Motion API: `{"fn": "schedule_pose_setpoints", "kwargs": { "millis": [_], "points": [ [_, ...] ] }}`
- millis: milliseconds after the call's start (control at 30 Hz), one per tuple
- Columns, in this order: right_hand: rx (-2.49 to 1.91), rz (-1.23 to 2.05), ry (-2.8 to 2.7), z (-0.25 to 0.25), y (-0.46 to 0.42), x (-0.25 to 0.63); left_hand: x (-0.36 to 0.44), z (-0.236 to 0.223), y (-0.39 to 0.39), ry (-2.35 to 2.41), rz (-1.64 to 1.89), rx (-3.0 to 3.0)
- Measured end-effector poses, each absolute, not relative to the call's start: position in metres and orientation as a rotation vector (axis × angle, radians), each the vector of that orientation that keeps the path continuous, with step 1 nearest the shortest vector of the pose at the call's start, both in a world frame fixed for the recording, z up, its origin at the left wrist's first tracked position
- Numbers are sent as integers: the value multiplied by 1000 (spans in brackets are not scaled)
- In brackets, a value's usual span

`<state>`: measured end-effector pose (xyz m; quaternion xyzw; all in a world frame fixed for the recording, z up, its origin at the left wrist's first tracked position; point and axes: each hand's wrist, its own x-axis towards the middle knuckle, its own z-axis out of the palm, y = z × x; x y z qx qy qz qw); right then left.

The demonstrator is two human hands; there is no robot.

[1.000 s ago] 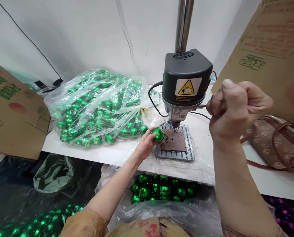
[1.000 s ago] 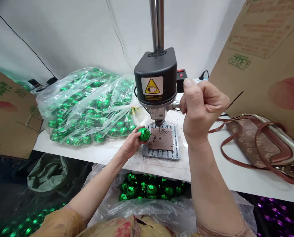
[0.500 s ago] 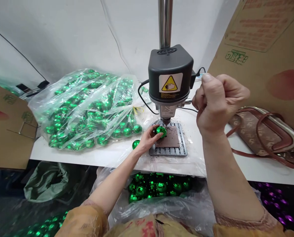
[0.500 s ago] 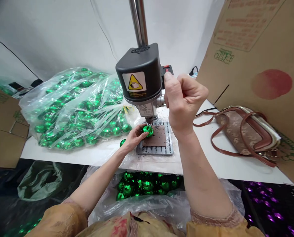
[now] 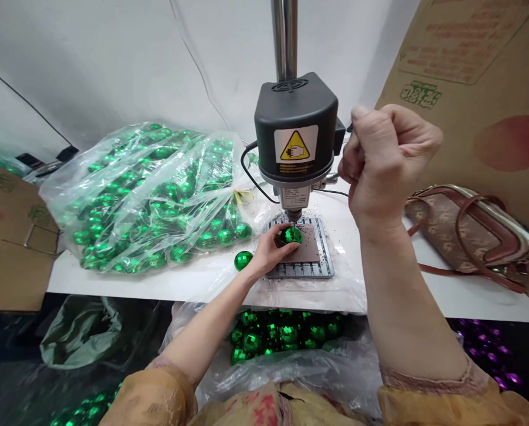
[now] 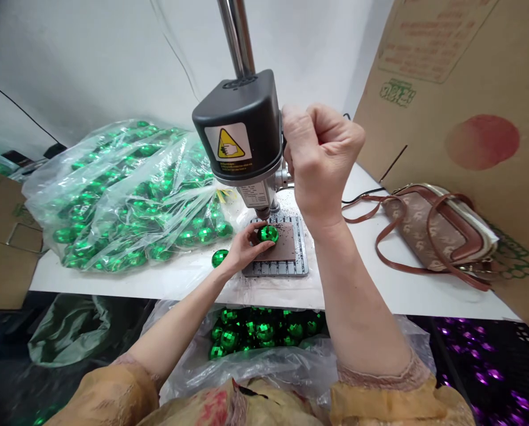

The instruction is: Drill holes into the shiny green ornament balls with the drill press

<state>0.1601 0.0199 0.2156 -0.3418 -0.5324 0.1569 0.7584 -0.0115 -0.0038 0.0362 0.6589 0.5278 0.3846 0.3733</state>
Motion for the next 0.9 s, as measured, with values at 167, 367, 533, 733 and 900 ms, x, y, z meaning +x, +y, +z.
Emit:
{"fn": "schedule_pose_setpoints", "kwargs": {
  "millis": [167,367,533,733,900],
  "points": [
    [-692,370,-1143,218,23,160,-5,35,-6,1438,1022,1837],
    [-644,397,-1172,217,19,163,-3,31,-8,1421,1006,1854],
    [-596,366,-1145,205,8,161,-4,29,-6,1413,998,1839],
    [-526,315,-1100,184,-5,156,-3,31,-7,1423,997,1854],
    [-356,309,-1133,174,-3,158,-3,30,-8,1407,1017,1855]
  ]
}}
